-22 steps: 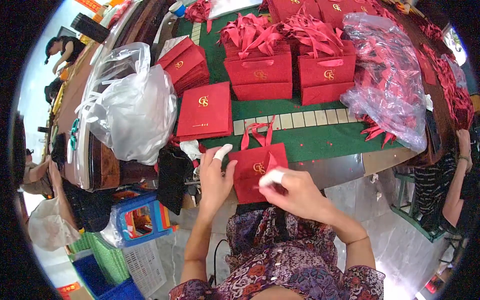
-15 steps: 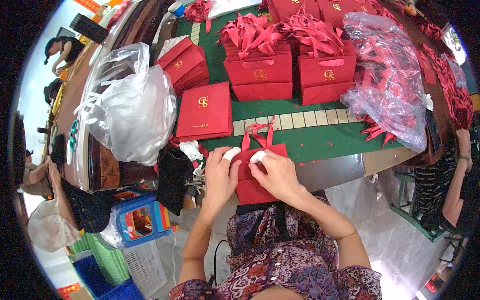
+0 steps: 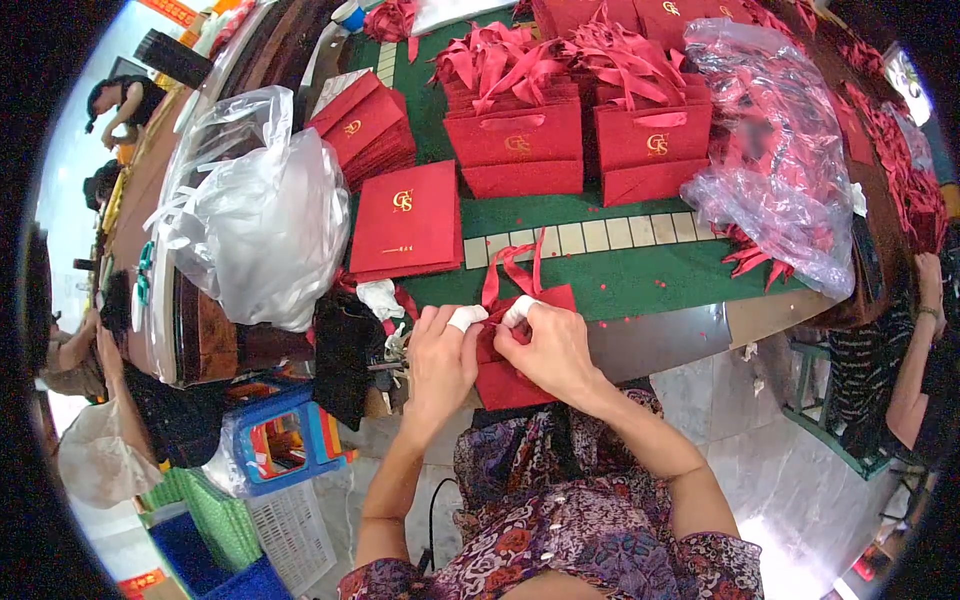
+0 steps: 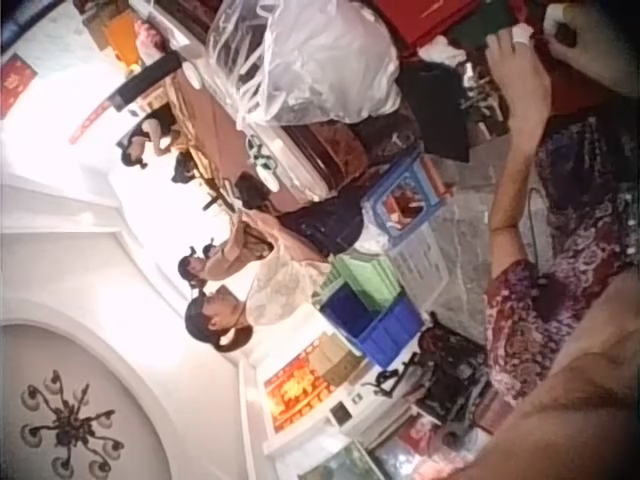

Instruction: The person attaches ribbon handles to paper gift bags by threading ribbon strips through the holes of each bag by hand.

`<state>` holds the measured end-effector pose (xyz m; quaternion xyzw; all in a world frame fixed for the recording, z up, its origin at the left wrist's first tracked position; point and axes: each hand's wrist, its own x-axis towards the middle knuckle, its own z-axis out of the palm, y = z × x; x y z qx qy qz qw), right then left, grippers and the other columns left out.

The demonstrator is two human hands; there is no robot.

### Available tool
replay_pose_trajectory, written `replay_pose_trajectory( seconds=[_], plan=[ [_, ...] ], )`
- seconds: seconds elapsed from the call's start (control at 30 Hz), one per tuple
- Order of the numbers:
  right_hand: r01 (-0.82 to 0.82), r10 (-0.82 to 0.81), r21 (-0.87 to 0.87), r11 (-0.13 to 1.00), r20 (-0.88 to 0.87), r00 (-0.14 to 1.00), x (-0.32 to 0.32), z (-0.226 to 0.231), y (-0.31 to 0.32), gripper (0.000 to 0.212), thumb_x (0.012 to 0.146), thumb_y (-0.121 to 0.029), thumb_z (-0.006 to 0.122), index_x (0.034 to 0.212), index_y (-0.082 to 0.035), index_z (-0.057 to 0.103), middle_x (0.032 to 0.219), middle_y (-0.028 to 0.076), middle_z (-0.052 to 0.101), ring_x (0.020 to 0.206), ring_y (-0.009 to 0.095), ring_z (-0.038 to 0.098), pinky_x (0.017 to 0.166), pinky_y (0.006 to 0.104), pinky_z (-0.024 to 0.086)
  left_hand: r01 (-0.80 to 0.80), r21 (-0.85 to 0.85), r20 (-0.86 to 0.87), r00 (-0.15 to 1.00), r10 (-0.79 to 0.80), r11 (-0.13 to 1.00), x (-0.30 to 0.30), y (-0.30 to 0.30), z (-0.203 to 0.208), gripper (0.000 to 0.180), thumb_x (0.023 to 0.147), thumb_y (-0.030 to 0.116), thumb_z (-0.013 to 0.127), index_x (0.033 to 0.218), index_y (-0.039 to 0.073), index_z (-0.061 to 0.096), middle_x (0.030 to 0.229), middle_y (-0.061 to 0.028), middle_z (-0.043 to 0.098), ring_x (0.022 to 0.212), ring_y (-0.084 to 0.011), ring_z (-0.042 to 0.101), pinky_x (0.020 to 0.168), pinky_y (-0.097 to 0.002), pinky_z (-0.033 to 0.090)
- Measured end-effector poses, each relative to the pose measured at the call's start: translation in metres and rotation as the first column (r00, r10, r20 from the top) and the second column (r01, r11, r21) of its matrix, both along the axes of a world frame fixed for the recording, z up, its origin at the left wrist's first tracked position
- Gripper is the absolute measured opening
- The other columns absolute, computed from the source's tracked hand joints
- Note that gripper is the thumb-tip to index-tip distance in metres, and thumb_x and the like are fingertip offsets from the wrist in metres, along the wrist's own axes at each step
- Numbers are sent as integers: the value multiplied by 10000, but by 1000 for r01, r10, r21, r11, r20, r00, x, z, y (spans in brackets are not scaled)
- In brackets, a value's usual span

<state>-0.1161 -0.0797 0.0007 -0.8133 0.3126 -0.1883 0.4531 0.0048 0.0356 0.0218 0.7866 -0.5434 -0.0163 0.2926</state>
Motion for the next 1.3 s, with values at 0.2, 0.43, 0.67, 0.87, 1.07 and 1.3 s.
replay_pose_trajectory(
  seconds=[0.2, 0.43, 0.67, 0.87, 1.07, 1.3],
  plan=[
    [56, -54, -50, 997, 51, 997, -1, -8, 7, 134, 760, -129, 747, 794, -35, 658, 659, 98, 658, 544, 188, 640, 530, 333, 493, -13, 42, -167, 986, 19, 999, 0, -2, -5, 115, 889, 30, 594, 989, -1, 641, 871, -204, 620, 799, -400, 574, 695, -471, 468],
    [75, -67, -126, 989, 66, 996, 1, -10, 11, 126, 770, -122, 739, 786, -33, 651, 630, 96, 646, 533, 187, 642, 523, 329, 491, -51, 14, -349, 936, 53, 999, 0, -5, -12, 88, 885, 18, 577, 955, -20, 613, 861, -223, 619, 812, -424, 572, 708, -508, 457],
    [2, -3, 204, 979, 7, 1000, -3, 0, -7, 160, 778, -165, 725, 766, -42, 623, 646, 123, 633, 587, 279, 650, 556, 388, 502, 38, 13, -282, 959, -33, 999, 2, -9, -6, 103, 891, 9, 587, 987, -1, 621, 886, -200, 622, 824, -419, 590, 716, -478, 477],
    [-17, 32, -132, 991, 112, 993, 0, -16, 6, 133, 777, -111, 724, 802, -38, 616, 664, 105, 629, 591, 254, 638, 554, 374, 498, 28, -21, -340, 940, -33, 999, 6, -7, -13, 145, 852, 19, 629, 997, 5, 632, 852, -165, 626, 739, -382, 568, 683, -458, 471],
    [-30, 35, -111, 993, 46, 998, -2, -11, 4, 154, 795, -133, 724, 810, -39, 604, 676, 124, 621, 608, 297, 631, 564, 410, 498, -24, 63, -347, 937, 44, 998, -2, -11, -11, 160, 819, 30, 671, 978, 27, 650, 803, -147, 631, 719, -332, 576, 651, -414, 472],
    [6, -6, -4, 1000, 69, 998, -7, -3, 6, 142, 838, -142, 707, 896, -23, 655, 771, 160, 662, 661, 326, 658, 596, 429, 507, -64, -77, -316, 948, 36, 995, -11, -9, -13, 172, 826, 17, 664, 998, 22, 674, 738, -139, 586, 651, -298, 529, 580, -388, 441]
  ],
)
